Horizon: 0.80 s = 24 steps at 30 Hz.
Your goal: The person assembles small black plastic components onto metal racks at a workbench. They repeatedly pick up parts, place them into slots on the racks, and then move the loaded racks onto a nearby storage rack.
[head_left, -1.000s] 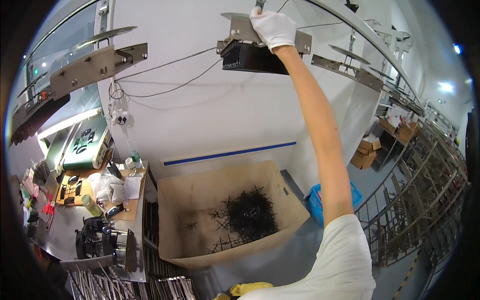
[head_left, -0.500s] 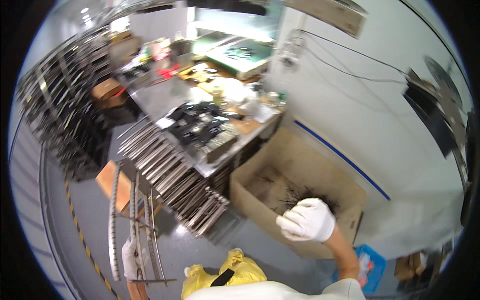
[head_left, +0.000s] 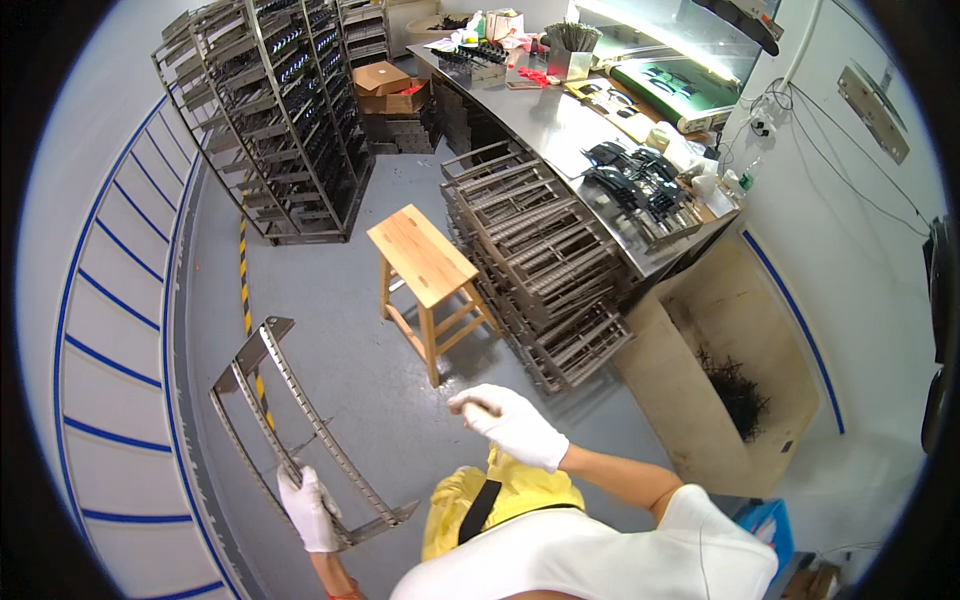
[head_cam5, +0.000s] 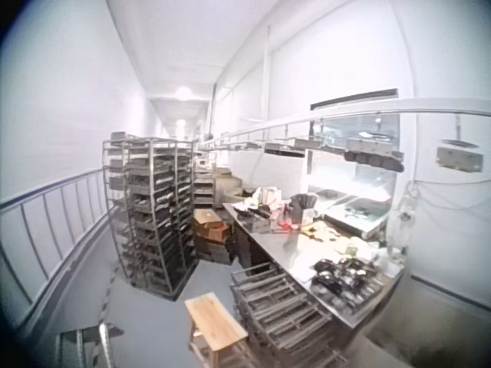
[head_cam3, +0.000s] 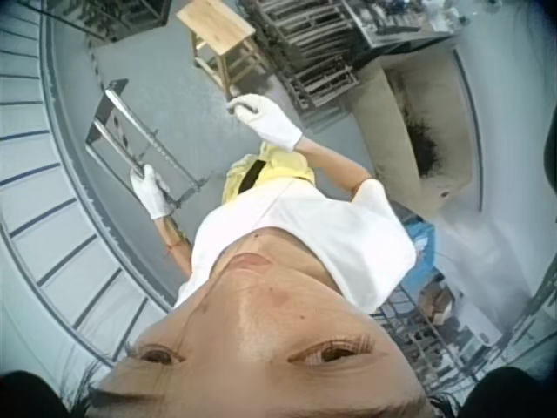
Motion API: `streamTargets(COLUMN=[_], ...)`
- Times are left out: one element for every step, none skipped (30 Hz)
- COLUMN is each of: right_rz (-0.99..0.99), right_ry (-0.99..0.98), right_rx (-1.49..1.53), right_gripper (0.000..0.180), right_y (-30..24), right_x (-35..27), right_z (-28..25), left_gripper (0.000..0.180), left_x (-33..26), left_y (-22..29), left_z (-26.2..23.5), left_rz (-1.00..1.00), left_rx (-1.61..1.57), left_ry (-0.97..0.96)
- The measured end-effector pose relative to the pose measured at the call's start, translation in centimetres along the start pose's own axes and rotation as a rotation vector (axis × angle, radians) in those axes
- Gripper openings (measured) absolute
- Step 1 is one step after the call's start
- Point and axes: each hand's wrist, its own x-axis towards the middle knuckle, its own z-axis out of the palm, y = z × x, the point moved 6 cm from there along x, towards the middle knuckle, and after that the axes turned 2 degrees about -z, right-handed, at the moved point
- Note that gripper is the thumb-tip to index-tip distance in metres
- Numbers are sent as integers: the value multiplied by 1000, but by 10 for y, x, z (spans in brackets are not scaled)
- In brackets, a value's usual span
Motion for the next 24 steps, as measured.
streamTargets(right_rz=[13, -50, -255, -459, -545, -622, -607, -598, -556, -504, -470, -453, -468, -407, -361, -271, -139, -8, 8, 10, 42, 44, 2, -60], right_ry=[-46, -51, -34, -15, -59, -137, -155, -175, -138, -9, 132, 263, 306, 282, 301, 319, 371, 260, 191, 125, 2, 40, 86, 119], right_rx=[-109, -133, -255, -378, -447, -478, -510, -537, -558, -543, -536, -496, -535, -512, -452, -409, -150, 75, 83, 70, 17, -10, 63, 149], right_gripper=[24, 23, 21, 20, 18, 23, 26, 30, 37, 40, 43, 45, 56, 65, 68, 70, 74, 73, 71, 70, 65, 56, 49, 43], right_y=[-9, -22, -34, -47, -64, -60, -60, -59, -52, -47, -48, -49, -33, -36, -31, -18, -6, 3, -5, -16, -29, -40, -36, -36], right_x=[13, 22, 31, 41, 54, 72, 93, 116, 148, 175, 203, 232, 265, 301, 339, 374, 406, 442, 464, 490, 510, 529, 550, 573], right_z=[22, 43, 64, 85, 106, 129, 146, 164, 177, 182, 183, 188, 195, 202, 213, 216, 220, 224, 233, 241, 248, 249, 249, 248], left_gripper=[30, 30, 30, 30, 30, 31, 30, 29, 28, 26, 27, 33, 39, 41, 42, 43, 47, 50, 49, 49, 46, 46, 46, 46], left_x=[14, 28, 45, 62, 78, 98, 122, 147, 172, 196, 218, 246, 270, 301, 337, 362, 377, 411, 443, 471, 482, 512, 525, 539], left_y=[0, 2, -5, -9, -5, -3, -4, -6, -4, -1, 10, 19, 29, 26, 33, 40, 78, 86, 84, 82, 105, 85, 98, 116], left_z=[-9, -12, -14, -14, -9, -1, 6, 12, 17, 23, 30, 27, 24, 15, 6, 6, 15, 11, -3, -10, -2, -3, 10, 22], left_rz=[12, 29, 47, 64, 66, 68, 57, 50, -2, -56, -60, -29, -42, -48, 26, 60, -1, 222, 295, 375, 143, 233, 178, 140], left_rx=[-29, -61, -123, -186, -196, -206, -218, -227, -195, -163, -156, -64, 67, 44, 165, 287, 400, 435, 444, 427, 309, 206, 198, 199], left_ry=[3, 5, -2, -8, -59, -84, -121, -153, -140, -129, -145, -132, -88, -82, -68, -77, -67, -131, -114, -95, -132, -90, -130, -153])
